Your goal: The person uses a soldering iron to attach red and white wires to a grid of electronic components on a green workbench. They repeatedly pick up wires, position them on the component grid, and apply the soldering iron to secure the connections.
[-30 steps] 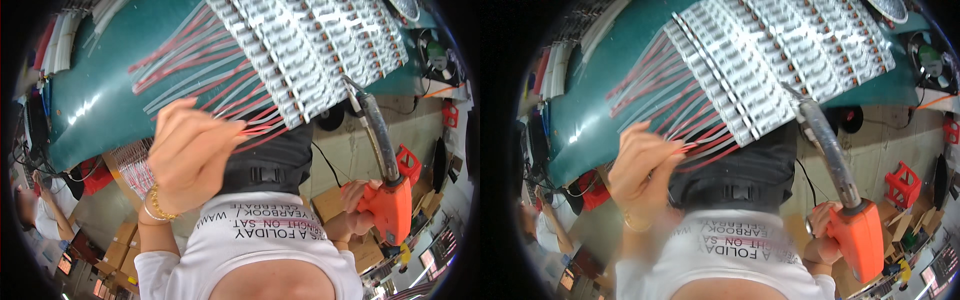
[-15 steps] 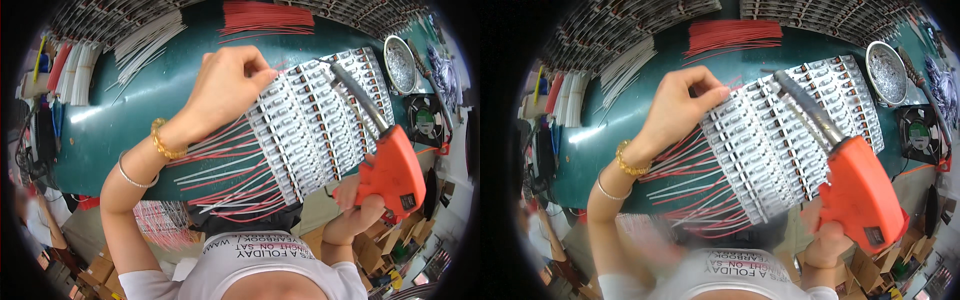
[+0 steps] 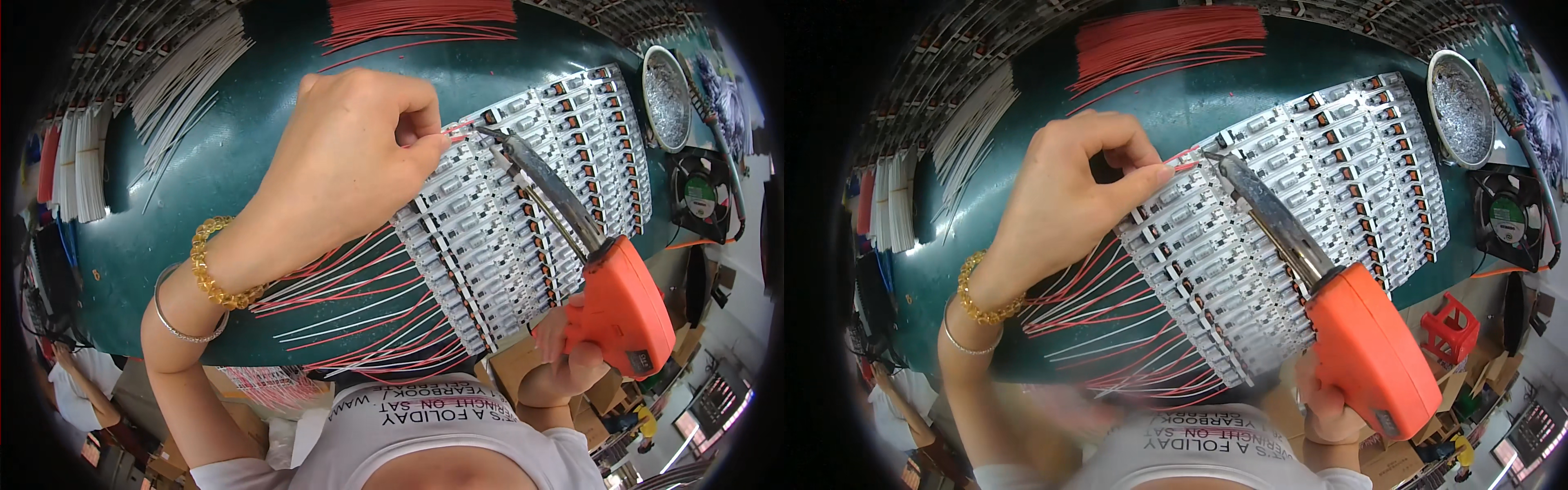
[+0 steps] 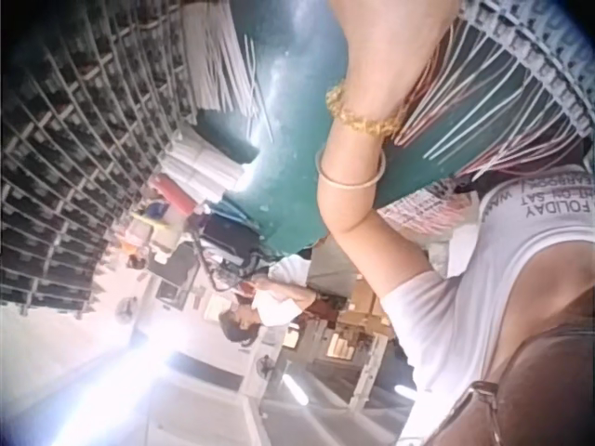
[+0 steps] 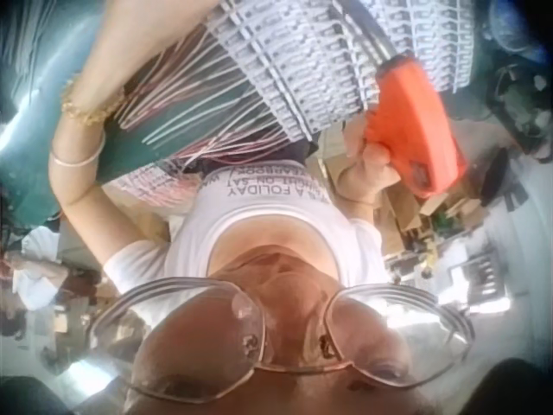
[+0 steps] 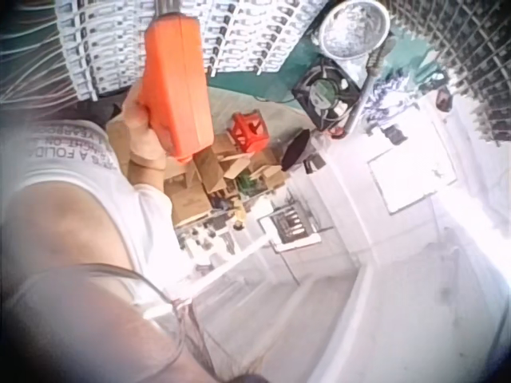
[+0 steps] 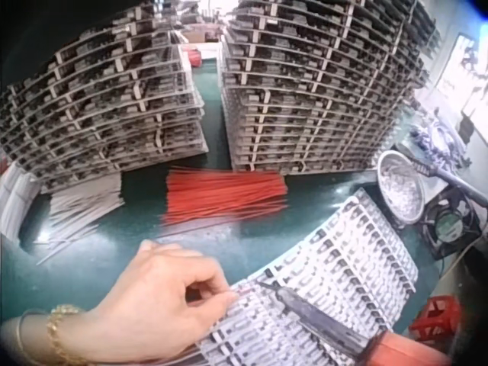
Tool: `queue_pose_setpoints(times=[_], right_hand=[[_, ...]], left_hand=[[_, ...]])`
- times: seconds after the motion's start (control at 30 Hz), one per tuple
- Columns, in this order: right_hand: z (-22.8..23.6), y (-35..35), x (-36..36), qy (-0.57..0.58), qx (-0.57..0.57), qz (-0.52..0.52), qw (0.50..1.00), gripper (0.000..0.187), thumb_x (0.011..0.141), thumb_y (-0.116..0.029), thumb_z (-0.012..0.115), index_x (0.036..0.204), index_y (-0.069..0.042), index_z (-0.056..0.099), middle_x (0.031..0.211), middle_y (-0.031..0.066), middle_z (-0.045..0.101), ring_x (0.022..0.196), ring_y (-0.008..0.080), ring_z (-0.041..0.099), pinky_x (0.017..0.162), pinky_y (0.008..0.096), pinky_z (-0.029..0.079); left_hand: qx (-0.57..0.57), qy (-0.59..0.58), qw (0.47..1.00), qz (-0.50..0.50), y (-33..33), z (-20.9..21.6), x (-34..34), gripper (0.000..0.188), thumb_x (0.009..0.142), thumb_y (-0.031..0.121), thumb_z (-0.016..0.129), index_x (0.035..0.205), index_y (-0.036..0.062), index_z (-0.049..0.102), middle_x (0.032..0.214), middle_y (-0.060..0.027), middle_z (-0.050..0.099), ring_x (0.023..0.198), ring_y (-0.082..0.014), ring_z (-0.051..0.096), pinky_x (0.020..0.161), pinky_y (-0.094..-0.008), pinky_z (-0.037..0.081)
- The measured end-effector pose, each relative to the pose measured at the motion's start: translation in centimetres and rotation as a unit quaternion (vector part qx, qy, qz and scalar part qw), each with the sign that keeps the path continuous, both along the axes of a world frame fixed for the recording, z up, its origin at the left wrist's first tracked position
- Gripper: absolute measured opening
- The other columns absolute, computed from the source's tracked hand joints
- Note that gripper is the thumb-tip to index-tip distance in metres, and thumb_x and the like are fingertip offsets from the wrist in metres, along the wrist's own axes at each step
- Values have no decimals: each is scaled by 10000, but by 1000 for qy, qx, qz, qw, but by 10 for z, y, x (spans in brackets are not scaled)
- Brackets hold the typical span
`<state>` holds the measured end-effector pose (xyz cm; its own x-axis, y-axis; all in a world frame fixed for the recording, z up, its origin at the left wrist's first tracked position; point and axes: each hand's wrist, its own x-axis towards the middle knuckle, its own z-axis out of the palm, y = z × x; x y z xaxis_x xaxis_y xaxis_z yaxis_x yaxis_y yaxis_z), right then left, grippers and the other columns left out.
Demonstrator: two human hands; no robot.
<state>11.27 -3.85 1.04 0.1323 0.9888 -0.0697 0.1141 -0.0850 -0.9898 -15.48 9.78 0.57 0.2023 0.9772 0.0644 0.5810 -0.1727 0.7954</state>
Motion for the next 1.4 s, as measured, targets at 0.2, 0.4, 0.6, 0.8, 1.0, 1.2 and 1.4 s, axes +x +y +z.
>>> queue_pose_setpoints(times=[0.2, 0.4, 0.6, 0.8, 1.0, 1.2, 1.4], right_hand=[[-7, -1, 9, -94, 16, 40, 995, 750, 815, -576, 666, 1105, 87, 469, 502, -17, 438, 394, 87, 413, 411, 234, 345], [-6, -4, 8, -52, 20, 28, 998, 764, 820, -575, 660, 1128, 99, 471, 508, -24, 440, 396, 79, 406, 407, 225, 325], [-6, -1, 2, -2, 29, 37, 999, 810, 843, -564, 638, 1209, 132, 443, 505, -28, 436, 391, 67, 390, 405, 215, 311], [-9, -3, -1, -52, 33, 3, 998, 811, 855, -553, 631, 1222, 143, 436, 499, -25, 434, 387, 67, 388, 399, 214, 320], [3, -5, -4, 2, 11, 6, 1000, 826, 828, -575, 651, 1198, 136, 450, 497, -10, 447, 383, 78, 404, 395, 219, 337], [-2, -11, 0, -25, 1, -10, 1000, 796, 815, -583, 660, 1140, 119, 472, 503, 3, 460, 390, 92, 417, 403, 224, 347], [-14, -15, 21, -69, 24, 21, 997, 783, 802, -587, 671, 1130, 96, 474, 546, 7, 468, 422, 98, 427, 429, 233, 354]], left_hand=[[9, 13, 1000, -2, 1, 1, 1, 138, 753, 91, 702, 725, -21, 626, 666, -83, 607, 663, -188, 538, 637, -318, 432], [22, 23, 999, -6, -1, 2, 1, 129, 752, 84, 699, 724, -19, 627, 660, -88, 610, 659, -199, 545, 635, -324, 435], [34, 39, 999, -9, 0, 3, 2, 118, 750, 77, 699, 722, -15, 631, 656, -93, 617, 654, -207, 551, 625, -329, 437], [46, 64, 997, -4, -1, 5, 3, 124, 746, 95, 716, 712, 2, 642, 665, -83, 629, 663, -210, 563, 672, -328, 419], [78, 54, 995, -7, -8, 6, 8, 136, 745, 123, 733, 705, 25, 647, 664, -54, 622, 669, -199, 551, 760, -331, 366], [127, 92, 988, -4, -16, 0, 19, 133, 748, 113, 732, 701, 44, 628, 649, -36, 590, 675, -204, 523, 773, -334, 353], [195, 127, 972, -3, -19, -1, 22, 128, 725, 76, 731, 691, 67, 608, 650, -22, 555, 682, -211, 509, 783, -354, 357]])
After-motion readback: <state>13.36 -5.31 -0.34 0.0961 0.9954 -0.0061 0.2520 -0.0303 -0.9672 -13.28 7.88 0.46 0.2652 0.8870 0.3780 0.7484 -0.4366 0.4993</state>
